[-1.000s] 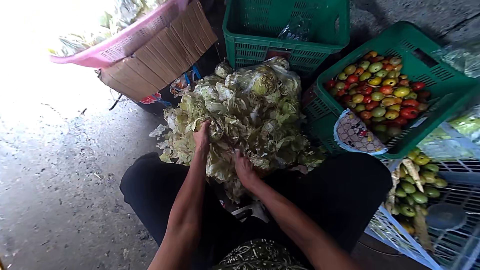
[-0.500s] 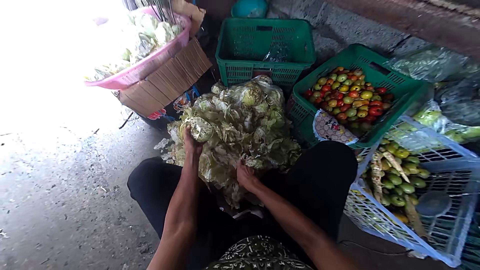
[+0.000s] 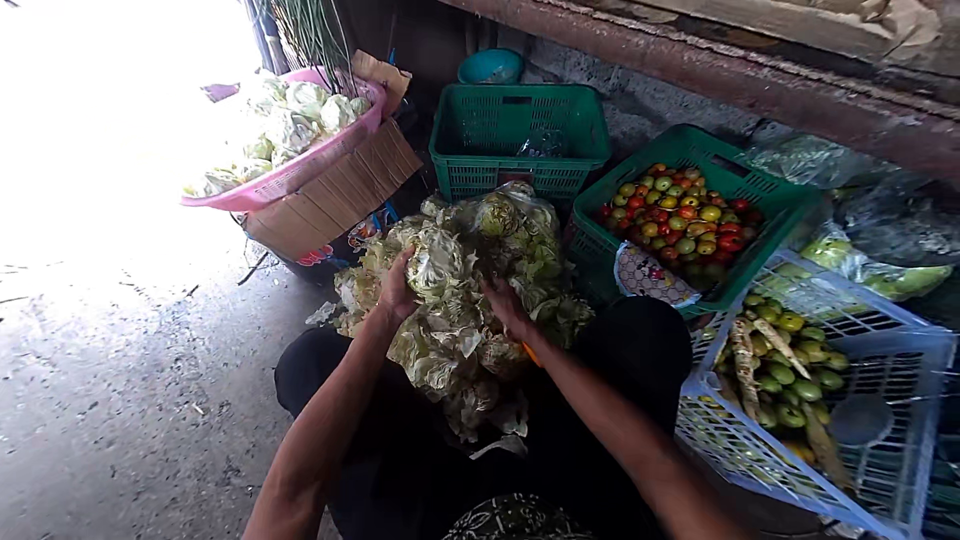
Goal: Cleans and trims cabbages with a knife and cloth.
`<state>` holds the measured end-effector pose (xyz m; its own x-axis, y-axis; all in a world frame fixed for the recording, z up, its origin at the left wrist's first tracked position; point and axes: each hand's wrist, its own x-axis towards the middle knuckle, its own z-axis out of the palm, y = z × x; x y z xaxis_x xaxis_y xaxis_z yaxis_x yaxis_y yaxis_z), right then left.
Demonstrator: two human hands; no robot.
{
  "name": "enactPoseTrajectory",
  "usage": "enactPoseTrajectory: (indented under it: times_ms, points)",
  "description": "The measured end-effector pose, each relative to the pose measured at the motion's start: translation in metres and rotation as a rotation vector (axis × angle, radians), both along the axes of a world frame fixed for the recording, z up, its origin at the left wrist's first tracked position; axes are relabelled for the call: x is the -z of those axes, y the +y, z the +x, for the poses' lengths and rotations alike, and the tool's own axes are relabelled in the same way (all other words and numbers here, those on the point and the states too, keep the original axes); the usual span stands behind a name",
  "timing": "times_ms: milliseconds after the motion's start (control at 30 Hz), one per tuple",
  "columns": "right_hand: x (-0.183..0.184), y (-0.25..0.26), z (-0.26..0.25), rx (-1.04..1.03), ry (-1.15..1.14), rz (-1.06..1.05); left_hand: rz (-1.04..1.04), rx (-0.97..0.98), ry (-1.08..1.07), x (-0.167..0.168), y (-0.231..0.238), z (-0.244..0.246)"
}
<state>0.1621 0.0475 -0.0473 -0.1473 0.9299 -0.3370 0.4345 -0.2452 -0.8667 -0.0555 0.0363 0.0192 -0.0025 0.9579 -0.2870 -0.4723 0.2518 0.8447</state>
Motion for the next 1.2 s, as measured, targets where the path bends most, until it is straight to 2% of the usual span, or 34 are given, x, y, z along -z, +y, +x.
enactPoseTrajectory:
  times_ms: [67,100,167,333,433,533,600,733,867,1067,1200]
  points:
    - [-0.031,0.005,-0.01,-0.074,0.501,-0.242,-0.053,0.07,0.024,0.004,-0.001,0.012]
    - [-0.042,0.004,-0.012,-0.087,0.653,-0.333,-0.075,0.119,0.073,0.008,0.001,0.018]
    - [-0.04,0.008,-0.013,-0.005,0.758,-0.351,-0.091,0.182,0.242,0.02,0.006,0.026]
    - [0.003,0.016,-0.002,0.231,0.711,-0.336,-0.109,0.224,0.5,0.035,0.009,0.03]
    - [0.01,0.015,-0.008,0.314,0.7,-0.35,-0.005,0.223,0.732,0.036,0.005,0.037]
    - [0.016,0.017,-0.01,0.419,0.692,-0.335,0.121,0.231,0.877,0.045,0.004,0.044]
    - [0.015,0.016,-0.011,0.468,0.669,-0.323,0.134,0.238,0.947,0.049,0.003,0.048]
    - [0.012,0.016,-0.012,0.526,0.642,-0.342,0.126,0.299,0.991,0.054,0.004,0.048]
    - [0.012,0.01,-0.016,0.558,0.653,-0.297,0.175,0.336,1.128,0.056,0.005,0.048]
    - [0.034,0.005,-0.023,0.634,0.667,-0.217,0.033,0.371,1.147,0.052,0.007,0.049]
    - [0.035,0.004,-0.022,0.628,0.68,-0.217,-0.077,0.309,1.134,0.055,0.007,0.043]
